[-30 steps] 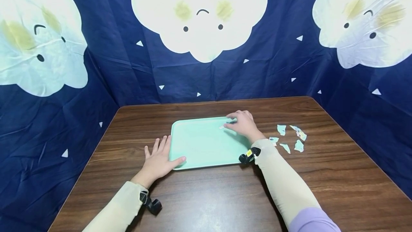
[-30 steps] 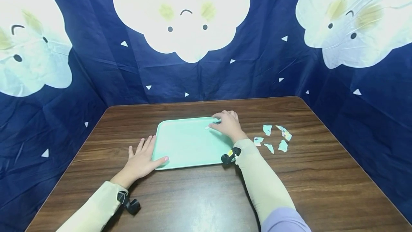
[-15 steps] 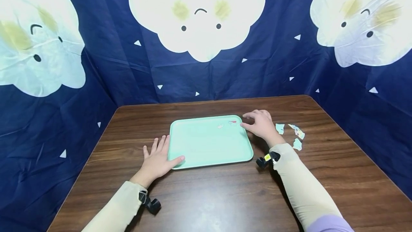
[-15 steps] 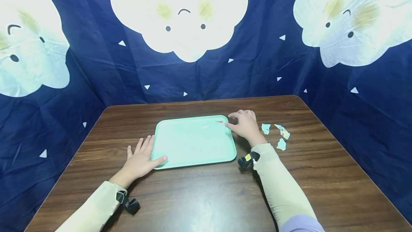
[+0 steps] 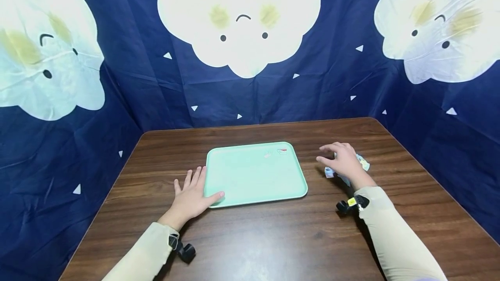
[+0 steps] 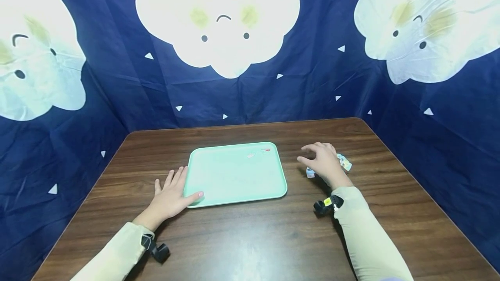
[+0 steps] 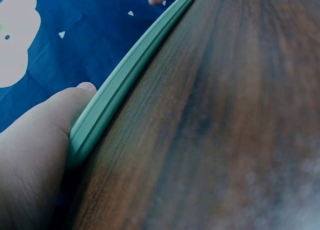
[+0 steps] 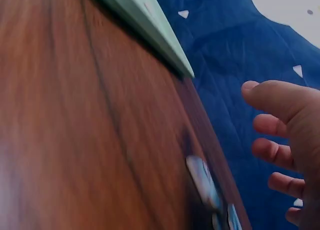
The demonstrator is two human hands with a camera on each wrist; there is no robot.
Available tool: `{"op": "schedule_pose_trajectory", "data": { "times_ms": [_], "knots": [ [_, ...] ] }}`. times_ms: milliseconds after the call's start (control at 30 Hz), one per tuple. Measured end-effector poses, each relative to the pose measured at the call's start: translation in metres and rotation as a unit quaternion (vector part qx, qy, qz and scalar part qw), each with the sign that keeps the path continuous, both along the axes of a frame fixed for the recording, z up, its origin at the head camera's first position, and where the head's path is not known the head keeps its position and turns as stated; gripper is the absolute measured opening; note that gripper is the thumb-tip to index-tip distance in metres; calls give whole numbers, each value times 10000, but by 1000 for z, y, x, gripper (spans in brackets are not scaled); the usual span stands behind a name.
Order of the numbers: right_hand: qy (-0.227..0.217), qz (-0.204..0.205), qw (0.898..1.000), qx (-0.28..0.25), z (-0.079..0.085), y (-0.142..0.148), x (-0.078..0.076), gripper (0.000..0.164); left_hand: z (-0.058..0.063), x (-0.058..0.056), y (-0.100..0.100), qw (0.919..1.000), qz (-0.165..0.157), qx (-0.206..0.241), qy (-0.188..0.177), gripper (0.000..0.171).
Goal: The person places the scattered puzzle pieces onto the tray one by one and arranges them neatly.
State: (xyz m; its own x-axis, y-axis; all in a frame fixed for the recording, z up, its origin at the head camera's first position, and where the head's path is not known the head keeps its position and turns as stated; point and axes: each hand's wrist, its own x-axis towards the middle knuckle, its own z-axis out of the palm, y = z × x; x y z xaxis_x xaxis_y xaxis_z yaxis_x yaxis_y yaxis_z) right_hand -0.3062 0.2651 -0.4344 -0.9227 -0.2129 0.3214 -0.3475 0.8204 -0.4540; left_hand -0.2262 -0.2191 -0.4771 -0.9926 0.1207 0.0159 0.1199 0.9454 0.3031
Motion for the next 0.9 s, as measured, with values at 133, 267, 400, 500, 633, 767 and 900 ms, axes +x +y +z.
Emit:
{"op": "schedule_pose_trajectory", "data": {
  "times_ms": [133,267,400,500,633,767,900],
  "knots": [
    [-73,-144,9998,-126,-4,15,8,42,-1,0,1,10000,3,9,8,122],
    [225,-159,9994,-199,-12,28,14,37,-1,0,1,10000,-4,16,-9,121],
    [654,-131,9977,-142,-22,39,18,33,0,0,2,10000,-2,5,-12,121],
    [745,-131,9970,-150,-28,46,22,31,0,0,2,10000,-6,7,-1,121],
    [600,-175,9979,-145,-31,51,28,29,-1,0,1,10000,-13,6,-5,121],
    [552,-212,9982,-34,-33,55,32,30,-1,1,1,10000,-18,-6,-6,121],
    [601,-169,9979,176,-35,58,37,29,-1,1,0,10000,-18,3,-15,121]
  ]
}}
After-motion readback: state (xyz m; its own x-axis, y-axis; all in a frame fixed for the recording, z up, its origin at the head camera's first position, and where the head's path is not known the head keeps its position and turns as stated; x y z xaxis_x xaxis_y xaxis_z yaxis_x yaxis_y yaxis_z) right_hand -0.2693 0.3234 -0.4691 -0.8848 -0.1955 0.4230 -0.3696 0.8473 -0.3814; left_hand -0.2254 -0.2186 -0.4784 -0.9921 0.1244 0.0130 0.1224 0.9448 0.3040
